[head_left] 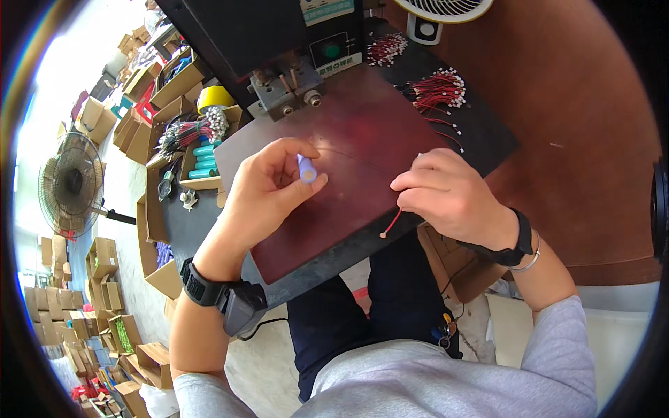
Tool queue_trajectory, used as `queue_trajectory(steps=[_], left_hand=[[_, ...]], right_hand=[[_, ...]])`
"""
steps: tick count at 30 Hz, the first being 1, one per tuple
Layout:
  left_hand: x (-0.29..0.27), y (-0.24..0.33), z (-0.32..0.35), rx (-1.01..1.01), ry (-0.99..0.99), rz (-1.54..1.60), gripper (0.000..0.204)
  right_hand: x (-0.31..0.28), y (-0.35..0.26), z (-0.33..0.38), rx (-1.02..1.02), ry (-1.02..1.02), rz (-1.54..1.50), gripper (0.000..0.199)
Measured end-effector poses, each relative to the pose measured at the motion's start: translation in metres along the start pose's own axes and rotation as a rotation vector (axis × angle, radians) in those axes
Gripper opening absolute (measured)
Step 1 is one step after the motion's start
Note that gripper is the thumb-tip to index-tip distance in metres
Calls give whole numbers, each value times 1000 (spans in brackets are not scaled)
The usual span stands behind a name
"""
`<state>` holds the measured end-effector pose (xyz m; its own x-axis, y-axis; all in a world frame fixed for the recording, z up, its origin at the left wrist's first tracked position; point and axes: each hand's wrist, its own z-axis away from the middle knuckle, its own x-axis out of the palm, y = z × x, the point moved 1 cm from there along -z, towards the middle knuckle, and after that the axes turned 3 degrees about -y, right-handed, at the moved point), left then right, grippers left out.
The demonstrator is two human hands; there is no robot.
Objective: Spot welding wires onto rechargeable batteries using a workstation welding machine.
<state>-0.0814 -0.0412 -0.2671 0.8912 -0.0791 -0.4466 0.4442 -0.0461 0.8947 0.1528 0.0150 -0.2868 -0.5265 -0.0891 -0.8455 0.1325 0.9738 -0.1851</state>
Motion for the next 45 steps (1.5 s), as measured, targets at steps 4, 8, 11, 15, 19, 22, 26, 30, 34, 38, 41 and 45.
queue_trajectory(steps=[4,8,11,15,19,22,26,30,34,38,41,45], left_hand=[[-1,-14,-10,85,118,-73,16],[-2,-17,-28,155,177,-242,20],[-1,-14,-36,85,203,-314,22],[-2,-21,-35,133,256,-421,21],[0,-25,-37,177,275,-373,21],[0,-24,-36,137,266,-420,22],[1,-29,-37,215,284,-348,21],[0,-31,-37,284,275,-389,20],[0,-32,-37,252,271,-380,20],[0,-30,-38,219,276,-401,20],[0,-23,-36,165,266,-384,19],[0,-27,-37,179,264,-381,19]], right_hand=[[-16,3,-17,352,197,-477,13],[-14,19,-55,318,369,-555,11],[4,31,-67,301,250,-339,13],[16,37,-78,455,142,-646,13],[27,47,-79,555,169,-739,14],[36,51,-82,582,145,-1069,15],[42,50,-84,666,162,-1327,14],[41,46,-85,693,210,-1446,15],[41,46,-85,699,194,-1443,14],[39,46,-85,721,196,-1422,12],[40,46,-85,709,196,-1428,12],[43,45,-85,672,212,-1424,11]])
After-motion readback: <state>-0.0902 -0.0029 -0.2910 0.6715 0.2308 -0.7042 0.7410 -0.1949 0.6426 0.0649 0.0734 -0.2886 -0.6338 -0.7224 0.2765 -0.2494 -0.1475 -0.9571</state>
